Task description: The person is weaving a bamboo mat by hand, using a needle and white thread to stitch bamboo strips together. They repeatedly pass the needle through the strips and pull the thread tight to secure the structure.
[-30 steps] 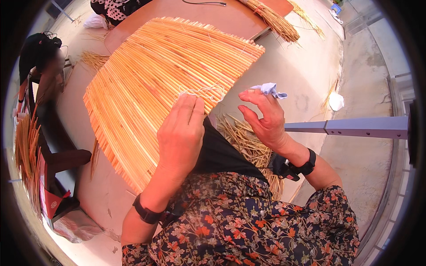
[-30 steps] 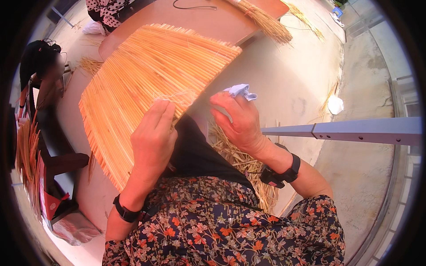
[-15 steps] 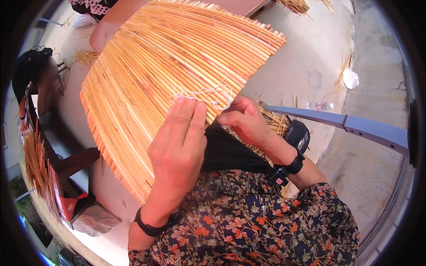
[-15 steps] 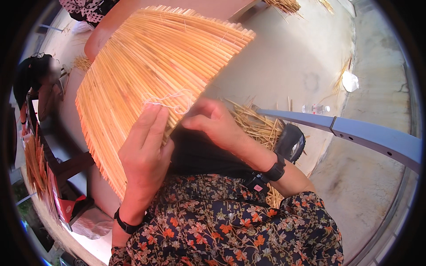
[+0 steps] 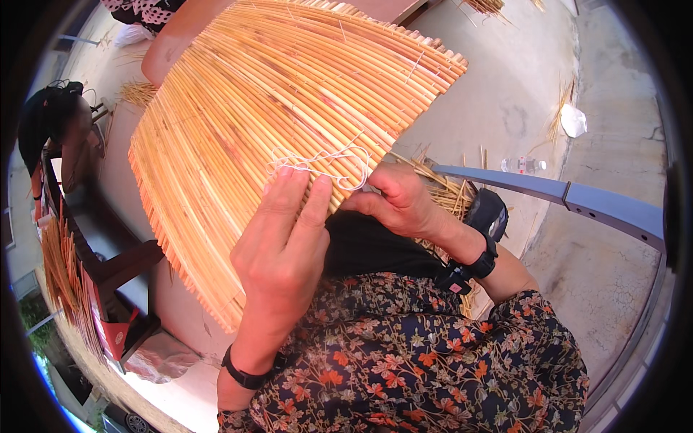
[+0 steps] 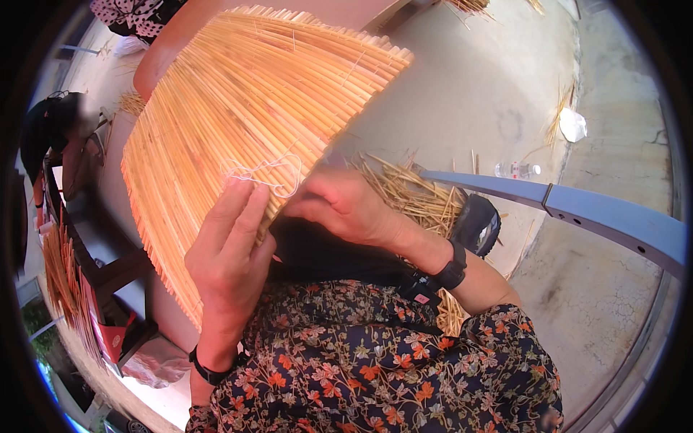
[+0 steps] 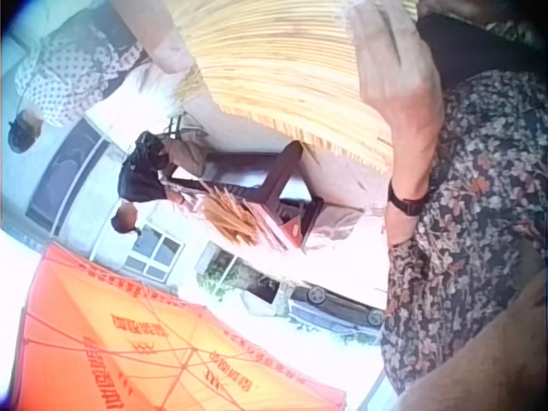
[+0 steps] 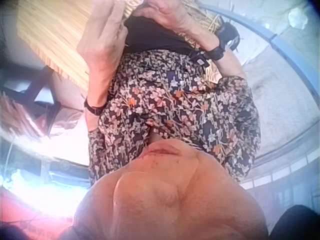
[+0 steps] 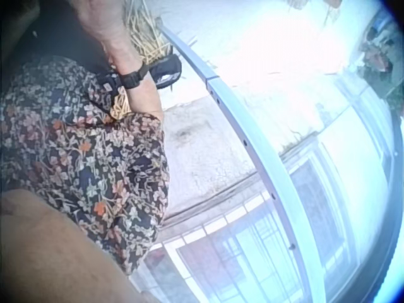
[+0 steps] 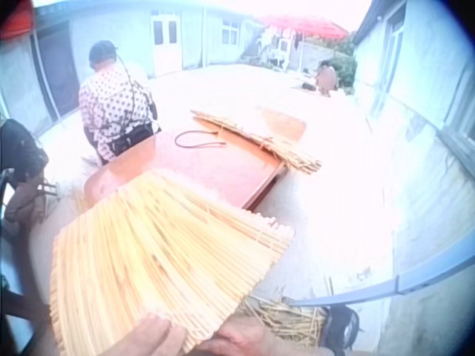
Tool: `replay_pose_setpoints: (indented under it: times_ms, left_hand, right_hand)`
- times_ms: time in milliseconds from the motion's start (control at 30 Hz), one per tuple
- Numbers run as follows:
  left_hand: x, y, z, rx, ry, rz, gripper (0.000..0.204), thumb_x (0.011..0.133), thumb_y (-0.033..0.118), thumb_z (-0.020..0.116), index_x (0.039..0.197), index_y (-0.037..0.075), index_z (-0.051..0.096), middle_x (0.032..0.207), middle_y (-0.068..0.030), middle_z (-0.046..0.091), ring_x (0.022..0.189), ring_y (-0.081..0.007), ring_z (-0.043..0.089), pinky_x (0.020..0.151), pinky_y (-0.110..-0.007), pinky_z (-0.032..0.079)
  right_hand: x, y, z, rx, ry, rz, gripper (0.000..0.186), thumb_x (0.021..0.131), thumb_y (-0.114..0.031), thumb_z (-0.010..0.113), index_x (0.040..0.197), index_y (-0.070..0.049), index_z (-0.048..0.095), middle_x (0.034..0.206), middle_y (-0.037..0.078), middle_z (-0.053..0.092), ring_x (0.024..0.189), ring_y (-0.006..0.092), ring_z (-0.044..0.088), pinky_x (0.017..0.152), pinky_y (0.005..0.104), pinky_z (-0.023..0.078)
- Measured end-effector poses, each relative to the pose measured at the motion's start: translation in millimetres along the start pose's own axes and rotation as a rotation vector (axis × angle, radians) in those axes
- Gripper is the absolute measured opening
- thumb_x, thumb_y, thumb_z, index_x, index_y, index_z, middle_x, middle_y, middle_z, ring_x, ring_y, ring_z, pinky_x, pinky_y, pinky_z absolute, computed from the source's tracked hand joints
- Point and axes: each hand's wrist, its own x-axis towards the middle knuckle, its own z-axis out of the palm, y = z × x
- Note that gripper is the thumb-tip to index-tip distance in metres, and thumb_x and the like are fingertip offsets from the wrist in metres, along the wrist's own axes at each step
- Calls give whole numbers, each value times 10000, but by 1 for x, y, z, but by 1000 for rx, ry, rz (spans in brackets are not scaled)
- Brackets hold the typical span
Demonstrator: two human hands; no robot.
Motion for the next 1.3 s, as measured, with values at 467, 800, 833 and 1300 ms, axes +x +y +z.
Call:
replay_pose_setpoints:
  times_ms: [467, 800, 833, 1300]
  left_hand:
    - [-2, -1, 5, 38, -49, -9, 358, 751, -60, 674, 1092, 26, 742, 1098, -175, 712, 1057, -352, 711, 931, -430, 587]
    - [-3, -1, 5, 10, -23, 13, 373, 737, -71, 681, 1088, 34, 749, 1086, -181, 716, 1052, -359, 712, 921, -433, 589]
    - [-3, -1, 4, 15, -26, 11, 378, 733, -78, 682, 1088, 33, 749, 1085, -181, 715, 1051, -359, 712, 918, -432, 589]
    - [-6, -12, 13, 29, 23, -11, 422, 685, -106, 684, 1072, 47, 757, 1075, -175, 719, 1019, -346, 721, 895, -410, 594]
  right_hand:
    - [-7, 12, 15, 709, 87, 392, 191, 872, -65, 770, 1039, 8, 714, 965, 71, 744, 898, 116, 677, 806, 276, 538]
    - [-7, 25, 0, 227, -142, 166, 75, 902, -87, 726, 927, -18, 712, 882, 67, 731, 842, 125, 678, 762, 283, 524]
    - [-9, 28, -1, 100, -215, 57, 84, 904, -88, 722, 932, -15, 693, 892, 69, 718, 859, 130, 671, 776, 289, 521]
    - [-30, 45, -13, 1207, 565, 329, 84, 974, -108, 661, 1039, -81, 615, 1023, 75, 667, 859, 166, 669, 798, 373, 597]
